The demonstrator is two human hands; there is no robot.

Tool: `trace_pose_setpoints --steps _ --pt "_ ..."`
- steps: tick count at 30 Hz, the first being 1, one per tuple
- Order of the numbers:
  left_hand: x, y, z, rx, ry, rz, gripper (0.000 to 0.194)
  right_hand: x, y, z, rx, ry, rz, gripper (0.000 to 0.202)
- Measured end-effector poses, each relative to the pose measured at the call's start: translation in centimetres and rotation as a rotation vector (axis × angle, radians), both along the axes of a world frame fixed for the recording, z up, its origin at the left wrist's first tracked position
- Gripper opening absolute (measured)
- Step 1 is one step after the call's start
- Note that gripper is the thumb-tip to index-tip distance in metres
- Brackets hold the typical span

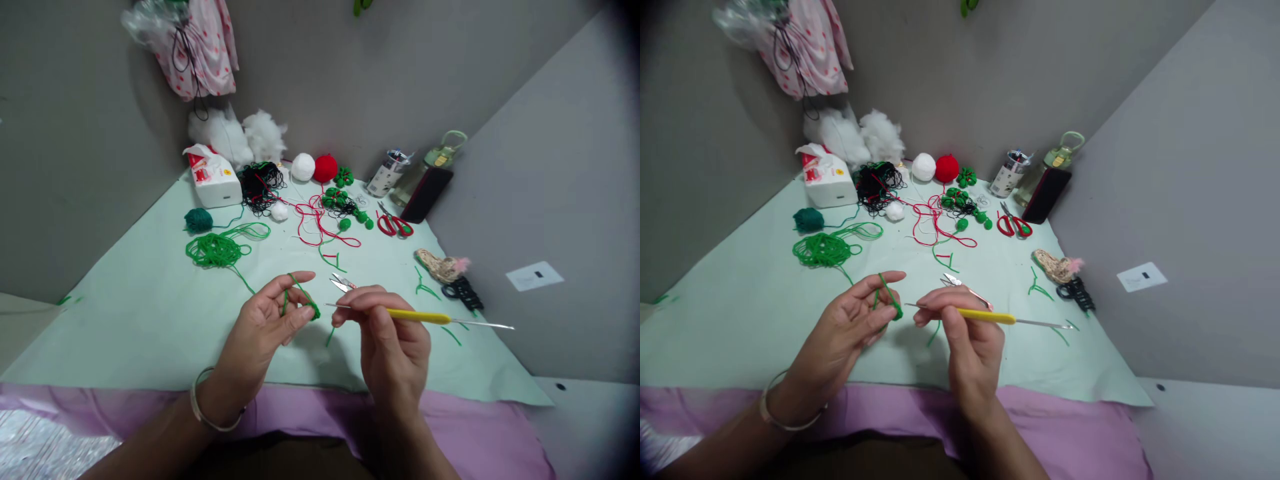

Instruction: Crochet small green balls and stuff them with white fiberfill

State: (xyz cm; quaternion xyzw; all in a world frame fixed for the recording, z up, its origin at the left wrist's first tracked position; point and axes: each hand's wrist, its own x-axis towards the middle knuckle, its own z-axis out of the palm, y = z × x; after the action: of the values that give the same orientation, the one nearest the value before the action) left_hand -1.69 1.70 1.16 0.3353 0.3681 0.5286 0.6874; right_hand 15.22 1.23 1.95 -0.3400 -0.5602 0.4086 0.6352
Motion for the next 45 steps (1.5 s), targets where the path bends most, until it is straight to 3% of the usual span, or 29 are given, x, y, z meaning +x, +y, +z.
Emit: trace_pose_setpoints --steps 11,20,28,31,37,45 --pt "0.2 -0.1 0.1 -0.007 0.033 0.017 0.040 -0.3 -0.2 0.0 0.017 -0.095 0.005 0.024" --pt "0.0 -0.2 0.4 0.003 0.067 0.052 0.069 -0.2 -0.4 0.2 0.046 -0.176 -0.016 0.024" --pt "0.1 -0.1 0.7 -0.035 0.056 0.012 0.075 -0.5 0.1 -0.4 -0.057 0.044 0.079 0.023" --pt "0.2 0.0 0.7 -0.043 0.014 0.024 0.076 -0.8 0.3 -0.9 -0.066 0.036 0.086 0.019" --pt "0.2 0.2 0.8 -0.058 -0.042 -0.012 0.098 -1.0 0.6 -0.9 -0.133 0.109 0.125 0.019" --pt "-0.1 0.1 0.9 0.000 0.015 -0.044 0.088 -0.4 1.0 -0.2 -0.186 0.163 0.191 0.023"
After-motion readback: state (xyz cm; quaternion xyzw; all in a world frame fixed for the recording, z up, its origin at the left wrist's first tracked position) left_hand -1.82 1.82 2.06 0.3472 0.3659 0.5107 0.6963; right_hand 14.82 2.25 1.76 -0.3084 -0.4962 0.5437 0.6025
